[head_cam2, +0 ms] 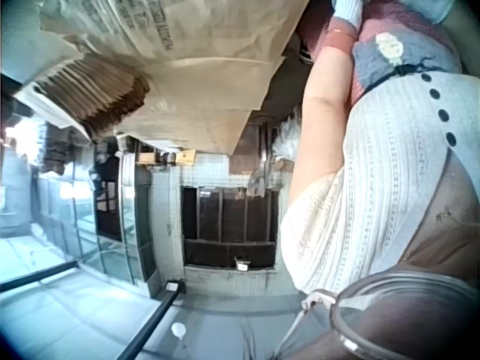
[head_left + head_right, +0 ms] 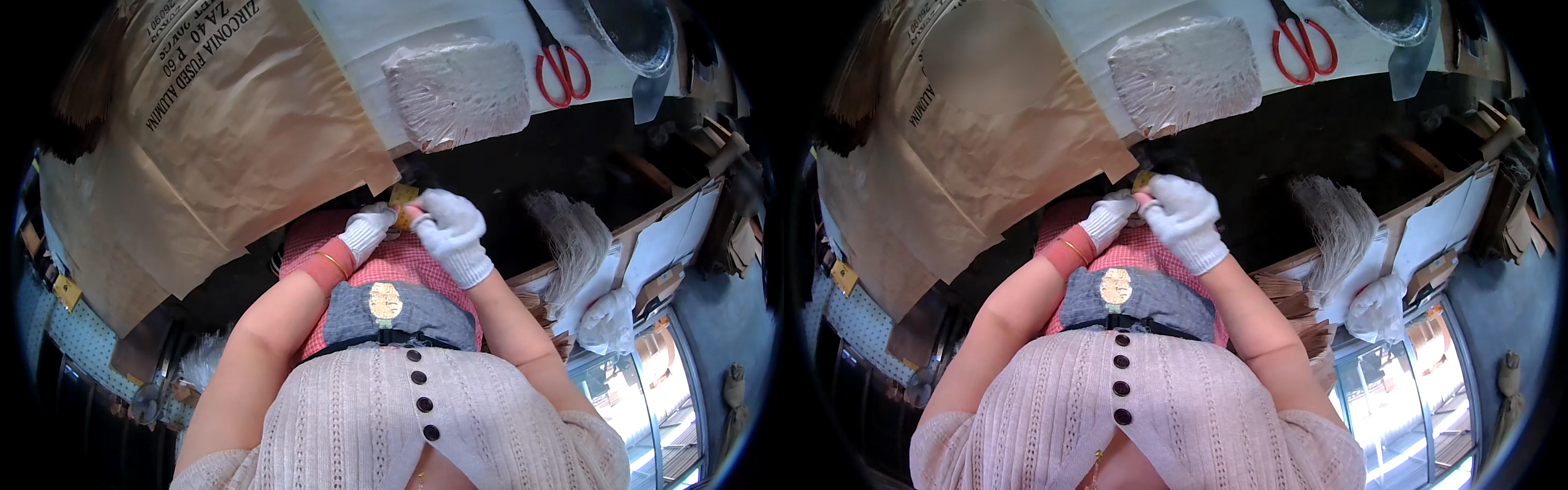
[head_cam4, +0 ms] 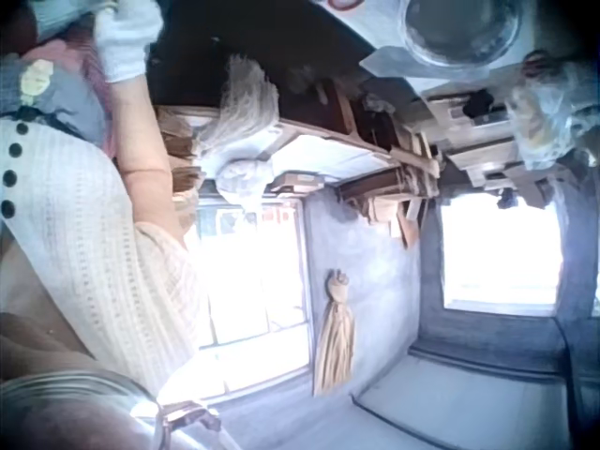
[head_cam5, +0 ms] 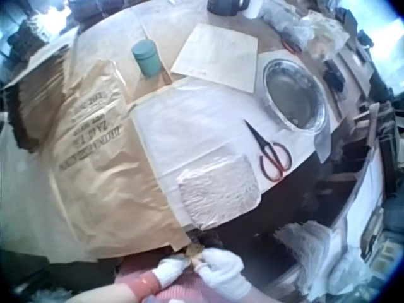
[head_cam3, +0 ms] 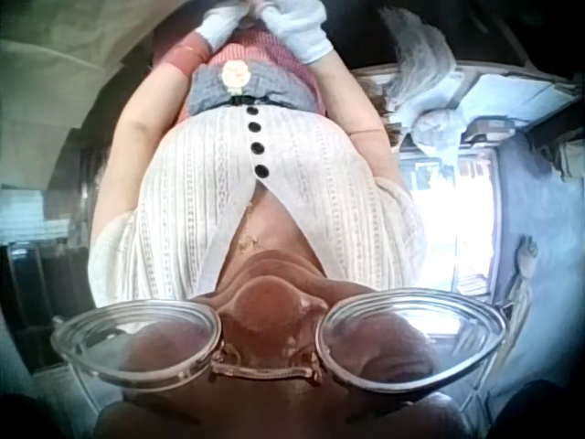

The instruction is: The person places a wrapped item into a brown paper bag and seals it with yellow tape. They then handle a stack of similar bags and a plastic bag containing a brush, moving items around a cluttered workbench.

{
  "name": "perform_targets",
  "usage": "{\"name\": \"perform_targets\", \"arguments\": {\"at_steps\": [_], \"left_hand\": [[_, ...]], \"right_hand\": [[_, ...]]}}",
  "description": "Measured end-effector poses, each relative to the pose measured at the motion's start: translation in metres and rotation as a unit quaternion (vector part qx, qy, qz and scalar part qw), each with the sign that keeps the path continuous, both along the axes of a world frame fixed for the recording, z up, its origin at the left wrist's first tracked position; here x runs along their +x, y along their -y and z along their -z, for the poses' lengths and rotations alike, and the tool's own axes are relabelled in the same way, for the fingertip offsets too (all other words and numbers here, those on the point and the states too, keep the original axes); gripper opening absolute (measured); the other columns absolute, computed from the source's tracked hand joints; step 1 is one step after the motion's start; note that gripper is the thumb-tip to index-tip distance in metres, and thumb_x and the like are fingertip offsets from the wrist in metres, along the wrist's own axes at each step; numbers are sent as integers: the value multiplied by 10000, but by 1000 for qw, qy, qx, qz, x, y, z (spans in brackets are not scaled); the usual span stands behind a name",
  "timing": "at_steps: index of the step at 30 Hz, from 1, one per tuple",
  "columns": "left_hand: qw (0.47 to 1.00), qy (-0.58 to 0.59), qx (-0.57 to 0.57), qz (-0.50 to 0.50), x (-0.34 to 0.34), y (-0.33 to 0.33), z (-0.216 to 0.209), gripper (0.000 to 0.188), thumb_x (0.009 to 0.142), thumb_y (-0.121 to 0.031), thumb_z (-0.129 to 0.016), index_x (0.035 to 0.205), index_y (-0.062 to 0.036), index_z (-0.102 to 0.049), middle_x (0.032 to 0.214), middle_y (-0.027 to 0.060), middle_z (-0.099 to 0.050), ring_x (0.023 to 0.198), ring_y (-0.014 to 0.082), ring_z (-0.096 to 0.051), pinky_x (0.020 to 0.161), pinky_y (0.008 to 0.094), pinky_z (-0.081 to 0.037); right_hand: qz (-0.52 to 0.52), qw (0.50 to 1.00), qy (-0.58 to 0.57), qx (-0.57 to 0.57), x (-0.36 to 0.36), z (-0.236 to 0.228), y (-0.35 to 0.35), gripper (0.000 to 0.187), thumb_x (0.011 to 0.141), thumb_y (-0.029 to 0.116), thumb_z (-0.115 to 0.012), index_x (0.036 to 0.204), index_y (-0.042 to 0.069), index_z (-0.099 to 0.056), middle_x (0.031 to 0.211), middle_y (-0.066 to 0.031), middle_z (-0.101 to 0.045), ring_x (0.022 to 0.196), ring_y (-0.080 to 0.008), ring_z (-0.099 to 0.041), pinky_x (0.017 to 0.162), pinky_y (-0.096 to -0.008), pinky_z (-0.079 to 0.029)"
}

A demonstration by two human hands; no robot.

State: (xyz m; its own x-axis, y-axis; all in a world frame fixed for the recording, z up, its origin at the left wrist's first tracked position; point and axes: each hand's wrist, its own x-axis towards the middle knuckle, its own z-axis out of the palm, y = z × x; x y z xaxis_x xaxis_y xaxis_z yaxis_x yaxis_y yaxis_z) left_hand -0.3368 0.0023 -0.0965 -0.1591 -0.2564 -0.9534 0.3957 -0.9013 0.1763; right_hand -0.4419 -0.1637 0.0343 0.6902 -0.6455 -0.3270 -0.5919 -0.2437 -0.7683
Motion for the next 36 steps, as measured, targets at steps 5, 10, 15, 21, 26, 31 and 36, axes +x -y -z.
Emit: {"name": "perform_targets", "arguments": {"at_steps": [5,10,15,21,26,31,36], "left_hand": [[998,39,-36,-28,-2,-1,-20,212,990,-255,-538,1078,-77,-611,1093,92,-643,917,212,-644,744,340,-585],[996,52,47,61,5,1,-4,267,991,-271,-556,1164,-71,-601,1099,88,-640,1018,227,-634,741,333,-593],[990,20,54,-130,13,11,-38,305,989,-240,-579,1211,-32,-562,1126,133,-642,952,252,-667,744,338,-601],[987,14,89,-134,18,20,-46,277,985,-290,-576,1164,-78,-587,1117,103,-616,978,232,-644,763,346,-588],[984,116,-108,83,24,9,-54,300,987,-302,-509,1011,-32,-636,987,177,-659,939,312,-642,796,391,-530],[900,193,-196,337,50,13,-94,380,954,-360,-493,951,-23,-668,905,232,-679,858,412,-645,754,471,-491],[862,288,-188,372,93,1,-171,366,926,-374,-500,1016,-55,-656,939,234,-666,874,419,-646,761,478,-511]], "right_hand": [[14,965,-197,174,49,22,12,308,856,327,-551,982,84,-691,1046,-156,-691,985,-364,-650,845,-449,-509],[173,929,-60,321,43,97,-8,388,853,144,-531,1194,-33,-587,1192,-207,-632,1110,-325,-632,970,-403,-493],[400,722,123,551,34,63,-1,524,849,-61,-393,1372,-56,-420,1347,-221,-520,1249,-340,-541,1074,-462,-443],[286,862,-35,417,41,67,-5,230,888,-34,-489,1083,-61,-608,1138,-208,-647,1068,-291,-651,939,-387,-522],[495,610,197,586,50,48,-1,167,871,106,-605,994,25,-681,883,-127,-704,861,-250,-695,809,-382,-553],[-19,981,-1,195,31,-42,1,359,833,-3,-564,1185,27,-633,1100,-156,-694,1048,-284,-672,883,-332,-527],[-203,956,81,-195,113,-10,19,773,747,256,-721,1387,-64,-428,1476,-263,-397,1383,-413,-366,1148,-512,-274]]}}
